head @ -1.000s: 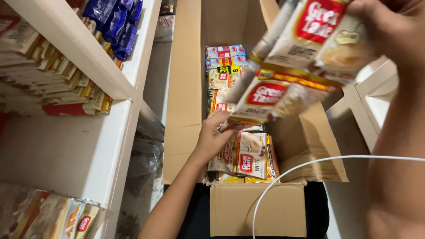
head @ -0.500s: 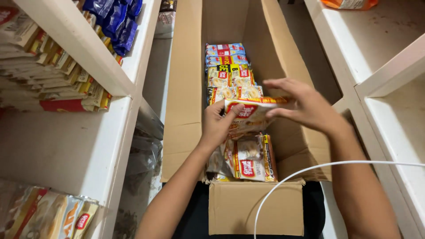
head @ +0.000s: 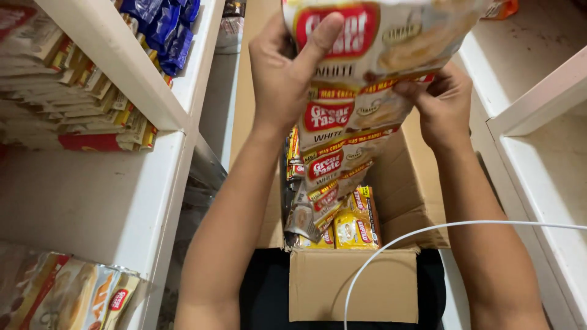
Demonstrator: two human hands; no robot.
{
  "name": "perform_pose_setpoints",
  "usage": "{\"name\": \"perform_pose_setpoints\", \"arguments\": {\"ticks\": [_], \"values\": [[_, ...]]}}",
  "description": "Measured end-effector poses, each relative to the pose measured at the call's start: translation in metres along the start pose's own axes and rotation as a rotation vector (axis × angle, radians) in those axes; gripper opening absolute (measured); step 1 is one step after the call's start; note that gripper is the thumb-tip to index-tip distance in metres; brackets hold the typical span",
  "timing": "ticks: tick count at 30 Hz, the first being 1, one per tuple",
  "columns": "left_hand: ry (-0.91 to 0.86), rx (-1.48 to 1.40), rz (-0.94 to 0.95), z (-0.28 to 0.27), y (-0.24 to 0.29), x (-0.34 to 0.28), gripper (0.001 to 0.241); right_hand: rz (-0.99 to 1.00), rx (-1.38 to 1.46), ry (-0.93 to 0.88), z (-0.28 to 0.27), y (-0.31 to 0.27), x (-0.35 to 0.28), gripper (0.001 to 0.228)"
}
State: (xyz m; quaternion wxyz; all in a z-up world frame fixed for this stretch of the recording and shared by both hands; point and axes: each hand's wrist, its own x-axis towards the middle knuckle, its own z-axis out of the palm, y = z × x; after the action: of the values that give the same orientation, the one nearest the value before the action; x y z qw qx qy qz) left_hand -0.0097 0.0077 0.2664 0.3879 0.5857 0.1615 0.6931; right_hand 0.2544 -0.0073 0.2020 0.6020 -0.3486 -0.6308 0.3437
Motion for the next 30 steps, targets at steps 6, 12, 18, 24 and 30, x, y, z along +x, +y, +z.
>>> {"name": "perform_pose_setpoints", "arguments": {"ticks": [6,12,18,24,30], "values": [[-0.188,0.481,-0.009,-0.009,0.022,-0.009,0.059,-0.135,0.202,0.132,0.006,-0.002,0.006,0.023],[-0.091,0.37,-0.057,-0.01,-0.045,-0.088,0.109,-0.117,0.35,0.229,-0.003,-0.019,0.013,0.023],[-0.265,0.131,-0.485,-0.017,-0.092,-0.137,0.074,-0.159,0.391,0.236,-0.051,-0.018,0.041,0.02],[-0.185,0.256,-0.244,-0.009,-0.071,-0.126,0.043,0.182,0.33,0.114,-0.064,-0.01,0.042,0.034],[0.0,0.186,-0.27,-0.011,-0.078,-0.104,0.042,0.458,0.753,-0.124,-0.046,0.038,-0.028,0.081]]}}
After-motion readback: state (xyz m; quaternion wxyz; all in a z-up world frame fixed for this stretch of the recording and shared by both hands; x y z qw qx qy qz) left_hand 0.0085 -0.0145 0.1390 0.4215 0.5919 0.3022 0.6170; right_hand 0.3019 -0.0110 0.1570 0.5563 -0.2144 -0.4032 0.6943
